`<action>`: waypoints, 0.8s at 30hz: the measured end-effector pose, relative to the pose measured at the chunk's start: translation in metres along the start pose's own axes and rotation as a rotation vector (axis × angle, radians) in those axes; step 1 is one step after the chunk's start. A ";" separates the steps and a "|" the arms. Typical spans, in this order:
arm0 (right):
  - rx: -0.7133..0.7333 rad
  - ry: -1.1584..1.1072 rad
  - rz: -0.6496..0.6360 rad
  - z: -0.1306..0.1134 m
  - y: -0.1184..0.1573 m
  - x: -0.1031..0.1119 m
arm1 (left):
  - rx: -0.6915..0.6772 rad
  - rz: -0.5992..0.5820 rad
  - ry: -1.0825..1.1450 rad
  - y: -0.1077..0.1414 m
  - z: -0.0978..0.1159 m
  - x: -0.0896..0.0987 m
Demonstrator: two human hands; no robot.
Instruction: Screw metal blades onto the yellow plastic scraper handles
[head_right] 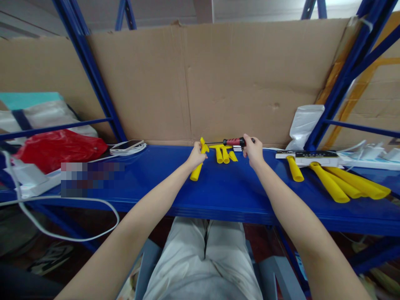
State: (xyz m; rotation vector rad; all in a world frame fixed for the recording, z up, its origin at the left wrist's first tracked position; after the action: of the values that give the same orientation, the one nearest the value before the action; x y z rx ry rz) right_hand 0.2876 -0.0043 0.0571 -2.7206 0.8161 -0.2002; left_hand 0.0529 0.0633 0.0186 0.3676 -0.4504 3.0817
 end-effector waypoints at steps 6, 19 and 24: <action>-0.009 -0.017 -0.034 0.000 -0.002 -0.002 | -0.001 -0.012 -0.024 0.000 0.000 -0.001; 0.029 -0.024 -0.026 0.000 -0.004 -0.002 | -0.011 -0.010 -0.038 -0.005 -0.005 -0.001; 0.068 -0.021 0.022 -0.002 -0.005 0.002 | -0.006 -0.036 -0.033 0.000 0.000 -0.002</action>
State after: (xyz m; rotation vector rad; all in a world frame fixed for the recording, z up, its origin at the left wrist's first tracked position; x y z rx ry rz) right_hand 0.2912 -0.0019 0.0603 -2.6453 0.8176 -0.1911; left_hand 0.0548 0.0637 0.0182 0.4227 -0.4485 3.0431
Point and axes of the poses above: each hand's wrist, its own y-axis away from the middle knuckle, its own x-axis out of the back of the hand, z = x × y, the point moved 8 cm from there along -y, towards the middle knuckle, and after that the axes turned 12 degrees about y, right-handed, at the moved point
